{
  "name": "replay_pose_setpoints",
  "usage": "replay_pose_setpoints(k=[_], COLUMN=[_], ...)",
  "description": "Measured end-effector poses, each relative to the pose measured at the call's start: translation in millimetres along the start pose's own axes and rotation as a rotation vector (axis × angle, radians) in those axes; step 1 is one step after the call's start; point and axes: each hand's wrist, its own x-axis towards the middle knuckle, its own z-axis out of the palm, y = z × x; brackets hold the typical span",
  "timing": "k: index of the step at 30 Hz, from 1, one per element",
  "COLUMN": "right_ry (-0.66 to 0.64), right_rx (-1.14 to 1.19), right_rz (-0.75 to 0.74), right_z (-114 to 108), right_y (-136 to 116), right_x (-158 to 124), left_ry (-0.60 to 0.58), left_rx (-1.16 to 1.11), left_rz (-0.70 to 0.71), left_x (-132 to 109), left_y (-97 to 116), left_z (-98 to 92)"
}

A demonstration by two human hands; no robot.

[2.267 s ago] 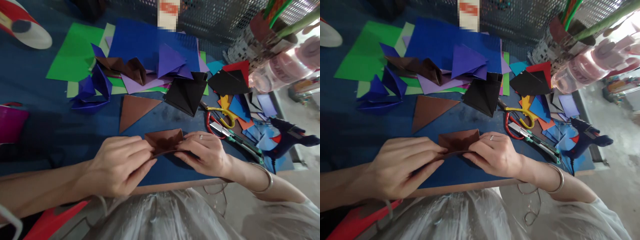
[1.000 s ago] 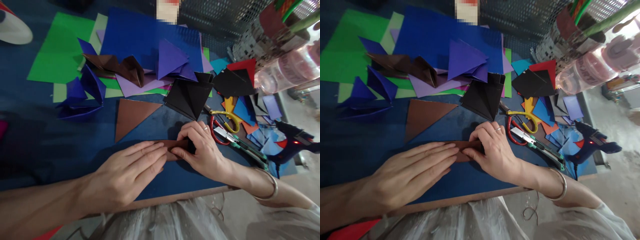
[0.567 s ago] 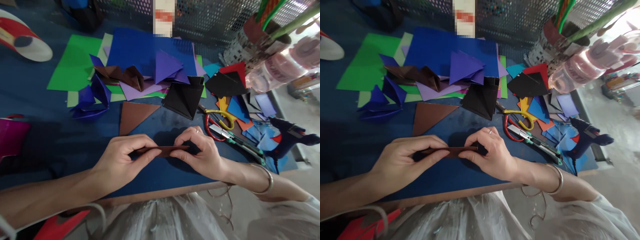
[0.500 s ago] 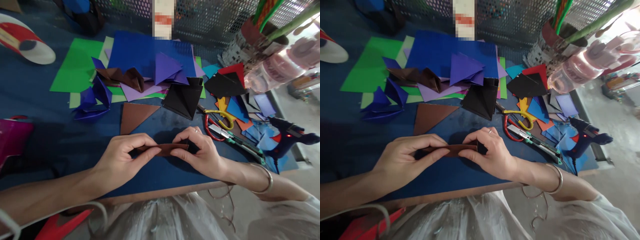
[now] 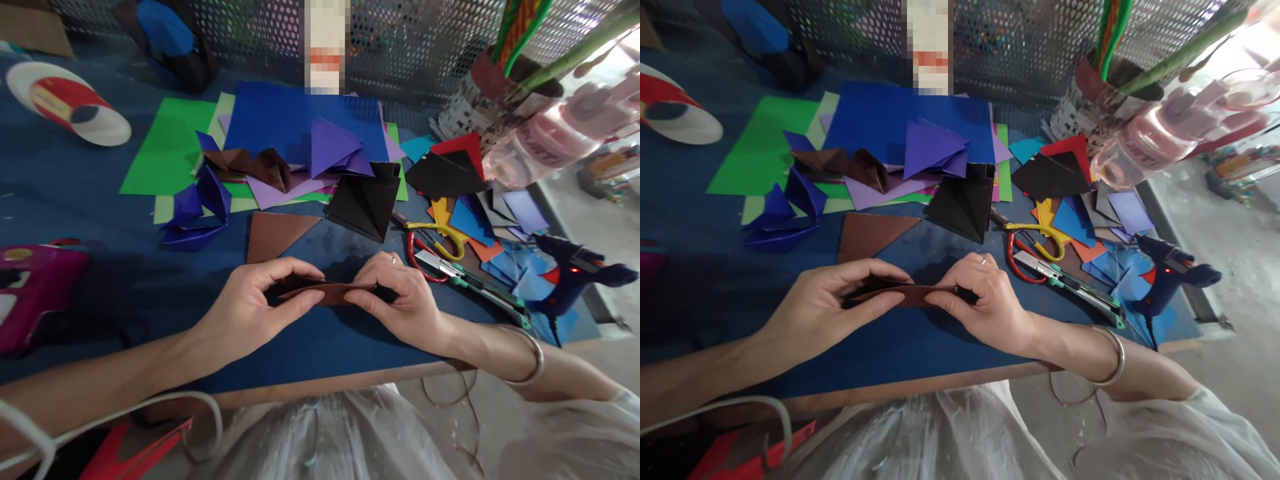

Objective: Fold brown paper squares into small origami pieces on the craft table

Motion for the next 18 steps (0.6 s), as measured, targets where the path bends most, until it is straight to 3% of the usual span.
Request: replay_pose_setpoints(k=[4, 7, 13, 18], right_ry=[0.043, 0.054, 0.038, 0.026], right_rx=[-0.031, -0.036, 0.008, 0.013], right_rz=[-0.059, -0.086, -0.015, 0.025], right_z=[-1.5, -2.4, -2.7, -2.9], right_y=[-0.5, -1.3, -3.6, -5.4], right_x=[-0.2, 0.1, 1.1, 1.9], left_ry=[0.000, -0.056, -0.040, -0.017], left_rx=[-0.192, -0.202, -0.263, -0.285], left_rz=[-0.054, -0.114, -0.224, -0.234], left_x=[3.5, 4.4, 3.7, 4.2], left_y=[2.4, 4.8, 6.6, 7.4], left_z=[0.0, -2.6, -4.3, -3.3])
